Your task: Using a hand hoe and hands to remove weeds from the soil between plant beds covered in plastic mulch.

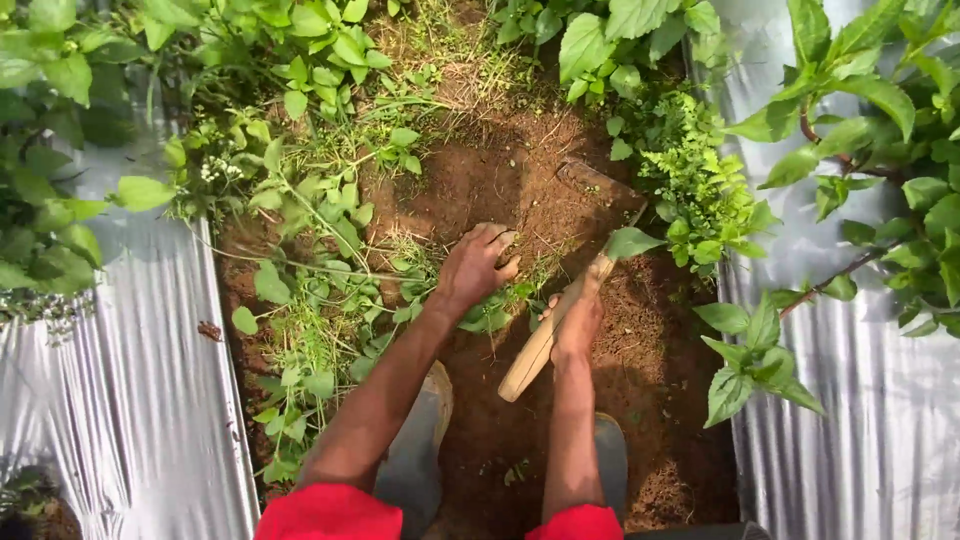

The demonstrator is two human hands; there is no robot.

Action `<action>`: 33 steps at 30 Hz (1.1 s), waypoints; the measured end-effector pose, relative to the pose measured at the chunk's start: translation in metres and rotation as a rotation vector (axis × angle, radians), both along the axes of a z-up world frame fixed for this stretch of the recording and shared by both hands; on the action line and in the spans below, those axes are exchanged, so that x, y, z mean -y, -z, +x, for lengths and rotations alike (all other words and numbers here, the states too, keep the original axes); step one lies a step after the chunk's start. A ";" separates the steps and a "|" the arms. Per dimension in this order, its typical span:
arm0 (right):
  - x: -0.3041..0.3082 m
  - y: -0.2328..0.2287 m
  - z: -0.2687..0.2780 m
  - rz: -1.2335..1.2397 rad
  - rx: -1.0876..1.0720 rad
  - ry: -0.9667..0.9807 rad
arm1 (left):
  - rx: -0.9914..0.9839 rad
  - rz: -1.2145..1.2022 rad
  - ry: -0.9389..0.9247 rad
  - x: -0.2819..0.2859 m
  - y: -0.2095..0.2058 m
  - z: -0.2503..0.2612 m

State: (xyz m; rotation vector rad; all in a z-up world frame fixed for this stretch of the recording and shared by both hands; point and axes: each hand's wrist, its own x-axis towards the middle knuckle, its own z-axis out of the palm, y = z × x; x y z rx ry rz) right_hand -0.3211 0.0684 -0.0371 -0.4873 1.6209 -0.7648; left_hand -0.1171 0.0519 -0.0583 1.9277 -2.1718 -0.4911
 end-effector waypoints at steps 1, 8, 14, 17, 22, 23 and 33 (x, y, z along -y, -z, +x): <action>-0.002 0.012 -0.001 0.001 0.000 -0.028 | 0.000 0.001 -0.028 -0.005 -0.021 0.005; -0.025 0.076 0.016 0.005 0.142 0.124 | 0.176 -0.244 0.020 -0.071 0.018 0.055; -0.102 -0.045 0.110 0.192 0.146 0.215 | 0.073 -0.014 -0.283 -0.067 -0.059 0.045; -0.095 -0.078 0.112 0.168 0.155 0.201 | -0.059 0.029 -0.356 -0.050 -0.085 0.019; -0.048 -0.043 0.071 0.025 0.152 0.336 | -0.113 -0.012 -0.133 -0.022 -0.090 -0.039; -0.034 -0.048 0.061 -0.023 0.097 0.374 | -0.015 0.126 0.008 -0.015 -0.100 -0.050; -0.050 0.011 0.037 0.047 0.119 0.440 | 2.829 -0.788 1.371 -0.058 -0.001 -0.002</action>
